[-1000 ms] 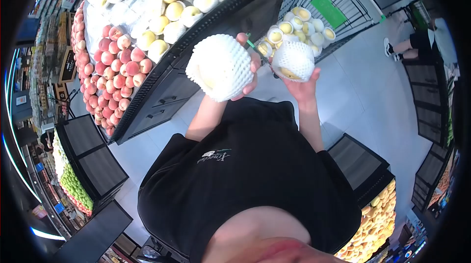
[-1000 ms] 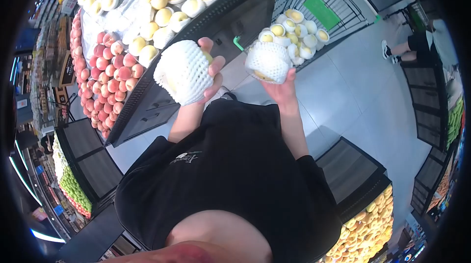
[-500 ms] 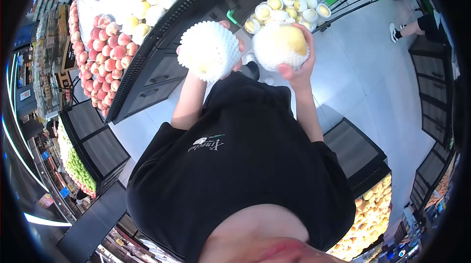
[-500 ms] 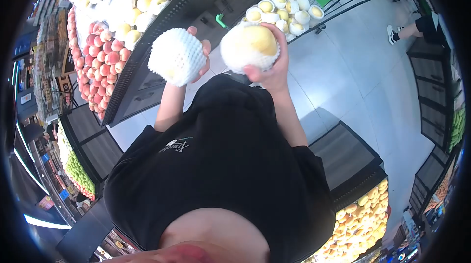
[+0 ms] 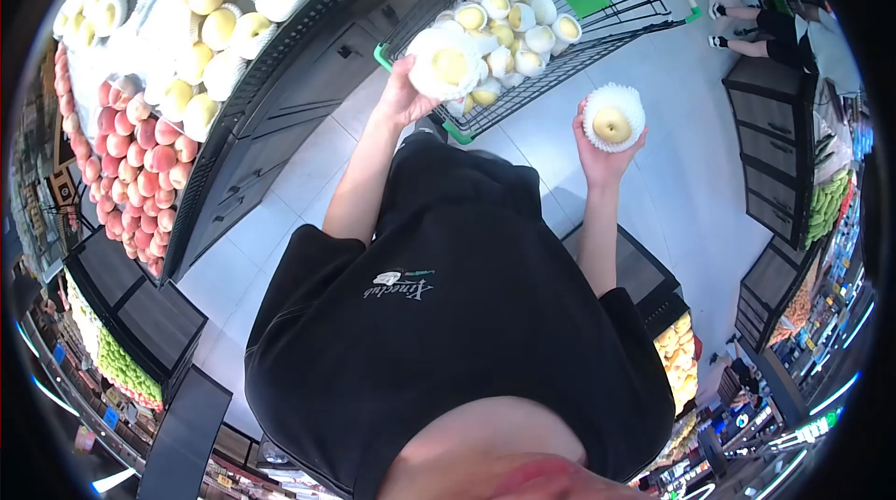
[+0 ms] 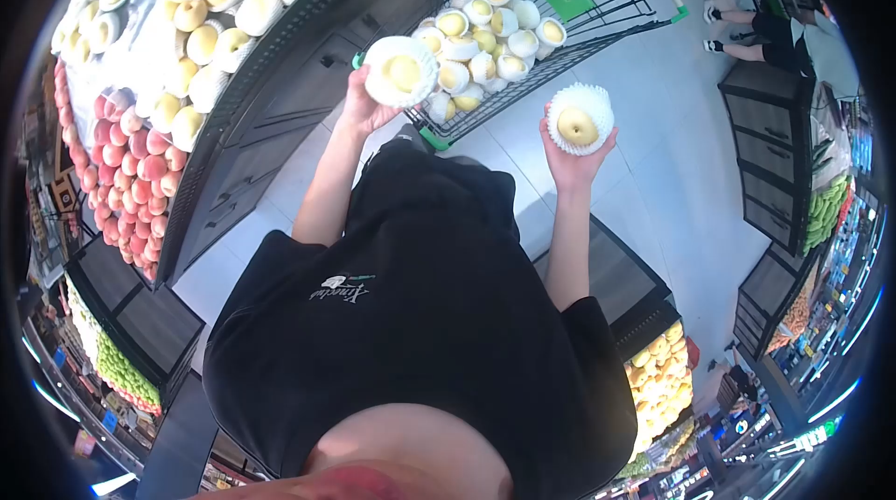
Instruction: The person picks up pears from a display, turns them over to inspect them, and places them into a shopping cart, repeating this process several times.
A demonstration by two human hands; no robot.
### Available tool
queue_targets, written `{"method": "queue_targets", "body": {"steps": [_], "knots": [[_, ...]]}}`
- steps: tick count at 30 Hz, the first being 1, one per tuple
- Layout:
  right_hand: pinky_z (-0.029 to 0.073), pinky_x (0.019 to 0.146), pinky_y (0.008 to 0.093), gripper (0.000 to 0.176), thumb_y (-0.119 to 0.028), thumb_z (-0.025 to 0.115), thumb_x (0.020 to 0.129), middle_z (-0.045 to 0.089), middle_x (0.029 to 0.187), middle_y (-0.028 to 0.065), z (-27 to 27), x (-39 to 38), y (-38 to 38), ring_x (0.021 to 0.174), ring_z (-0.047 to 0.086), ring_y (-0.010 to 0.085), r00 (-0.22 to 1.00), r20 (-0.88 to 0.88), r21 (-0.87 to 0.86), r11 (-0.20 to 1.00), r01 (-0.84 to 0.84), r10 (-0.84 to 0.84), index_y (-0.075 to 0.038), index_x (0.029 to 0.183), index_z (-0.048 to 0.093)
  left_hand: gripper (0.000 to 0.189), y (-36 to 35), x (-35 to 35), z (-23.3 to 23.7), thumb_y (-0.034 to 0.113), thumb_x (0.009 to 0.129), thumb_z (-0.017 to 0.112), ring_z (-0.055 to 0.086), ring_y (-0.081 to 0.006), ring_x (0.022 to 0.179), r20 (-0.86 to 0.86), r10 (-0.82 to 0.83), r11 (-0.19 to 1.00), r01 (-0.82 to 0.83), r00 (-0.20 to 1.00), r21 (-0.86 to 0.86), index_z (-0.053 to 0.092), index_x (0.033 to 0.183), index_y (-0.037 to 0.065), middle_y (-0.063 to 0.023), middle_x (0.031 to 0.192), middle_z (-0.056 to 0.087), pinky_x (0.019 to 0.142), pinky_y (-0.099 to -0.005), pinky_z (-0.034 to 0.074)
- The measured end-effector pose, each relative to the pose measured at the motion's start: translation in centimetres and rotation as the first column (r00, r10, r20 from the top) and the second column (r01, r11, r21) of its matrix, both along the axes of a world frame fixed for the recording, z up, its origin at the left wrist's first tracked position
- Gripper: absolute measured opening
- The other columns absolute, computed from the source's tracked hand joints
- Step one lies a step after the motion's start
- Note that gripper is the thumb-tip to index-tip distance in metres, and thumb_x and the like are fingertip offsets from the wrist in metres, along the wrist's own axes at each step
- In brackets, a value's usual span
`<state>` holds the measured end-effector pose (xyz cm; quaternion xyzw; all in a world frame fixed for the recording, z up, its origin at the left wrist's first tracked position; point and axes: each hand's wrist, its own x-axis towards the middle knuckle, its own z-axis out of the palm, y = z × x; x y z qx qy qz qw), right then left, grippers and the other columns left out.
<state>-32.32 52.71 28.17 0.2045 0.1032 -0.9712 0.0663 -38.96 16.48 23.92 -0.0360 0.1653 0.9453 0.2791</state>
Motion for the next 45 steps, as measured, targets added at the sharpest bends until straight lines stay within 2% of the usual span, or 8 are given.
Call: {"method": "queue_targets", "body": {"steps": [9,16,20,26,29,31,34,45], "knots": [[0.04,0.112,0.055,0.083,-0.048,0.068,0.084,0.046,0.144,0.0187,-4.5,-10.7,-0.8,0.132,0.047,0.0392,0.939,0.084,0.457,0.824,-0.334,0.334,-0.002,0.145,0.036,0.065,1.4,-5.3,-7.8,0.029,0.097,0.059,0.052,-0.0354,0.129,0.223,0.09,0.97,-0.035,0.971,-0.239,0.03,0.148,0.0,-0.0191,0.143,0.048,0.102,-0.0552,0.05],[0.039,0.113,0.0505,0.069,-0.034,0.061,0.09,0.049,0.144,0.0166,-13.4,-19.5,0.8,0.134,0.048,0.0329,0.802,0.206,0.227,0.77,-0.596,0.56,0.001,0.144,0.038,0.053,0.0,-4.8,-10.5,0.028,0.094,0.064,0.062,-0.0256,0.114,0.225,0.289,0.764,-0.082,0.931,-0.64,0.041,0.137,0.007,-0.0121,0.131,0.056,0.089,-0.0456,0.058],[0.044,0.108,0.0479,0.066,-0.03,0.064,0.09,0.051,0.142,0.014,-20.3,-23.5,0.9,0.131,0.05,0.0302,0.595,0.205,0.128,0.582,-0.803,0.777,-0.001,0.144,0.039,0.061,3.9,-5.0,-10.3,0.024,0.088,0.072,0.063,-0.0221,0.11,0.212,0.425,0.464,-0.011,0.88,-0.886,0.041,0.136,0.005,-0.0126,0.124,0.059,0.089,-0.0412,0.056],[0.048,0.1,0.0363,0.076,-0.023,0.078,0.081,0.056,0.13,0.0143,-26.7,-24.8,-3.2,0.121,0.056,0.0259,0.345,0.361,0.505,0.129,-0.853,0.867,0.001,0.142,0.039,0.081,9.1,-8.0,-18.5,0.027,0.071,0.083,0.063,-0.029,0.11,0.241,0.314,-0.072,0.276,0.918,-0.959,0.042,0.137,0.003,-0.0171,0.122,0.06,0.094,-0.0361,0.053],[0.048,0.097,0.0339,0.082,-0.029,0.084,0.071,0.059,0.121,0.0175,-28.0,-22.9,-5.8,0.114,0.059,0.0257,0.261,0.395,0.755,-0.149,-0.638,0.881,0.001,0.136,0.043,0.087,8.2,-9.0,-22.1,0.03,0.067,0.082,0.062,-0.0364,0.112,0.336,-0.114,-0.568,0.216,0.935,-0.794,0.042,0.141,0.011,-0.0221,0.13,0.053,0.096,-0.0419,0.053],[0.049,0.097,0.0358,0.083,-0.031,0.085,0.068,0.061,0.12,0.0202,-30.3,-20.4,-7.8,0.114,0.06,0.029,0.255,0.357,0.83,-0.18,-0.527,0.899,0.001,0.132,0.045,0.085,7.6,-9.7,-23.7,0.033,0.066,0.081,0.05,-0.0421,0.126,0.392,-0.267,-0.642,0.14,0.88,-0.753,0.045,0.141,0.018,-0.0201,0.138,0.046,0.101,-0.0485,0.048],[0.049,0.097,0.0391,0.087,-0.034,0.086,0.062,0.06,0.121,0.026,-32.2,-17.7,-10.7,0.114,0.061,0.0358,0.138,0.679,0.692,-0.566,-0.449,0.721,0.004,0.129,0.046,0.082,7.2,-10.0,-25.7,0.024,0.072,0.078,0.039,-0.0389,0.138,0.486,-0.533,-0.737,-0.098,0.693,-0.668,0.041,0.146,0.027,-0.0144,0.147,0.039,0.107,-0.0502,0.044],[0.047,0.098,0.0377,0.088,-0.022,0.089,0.065,0.056,0.127,0.0227,-36.8,-9.9,-17.4,0.114,0.058,0.0297,0.466,0.797,0.551,-0.148,-0.821,0.384,0.012,0.131,0.041,0.064,6.8,-8.0,-32.2,0.013,0.082,0.066,0.042,-0.0349,0.132,0.348,-0.748,-0.647,-0.506,0.565,-0.57,0.044,0.14,0.027,-0.0099,0.144,0.043,0.106,-0.0451,0.042]]}}
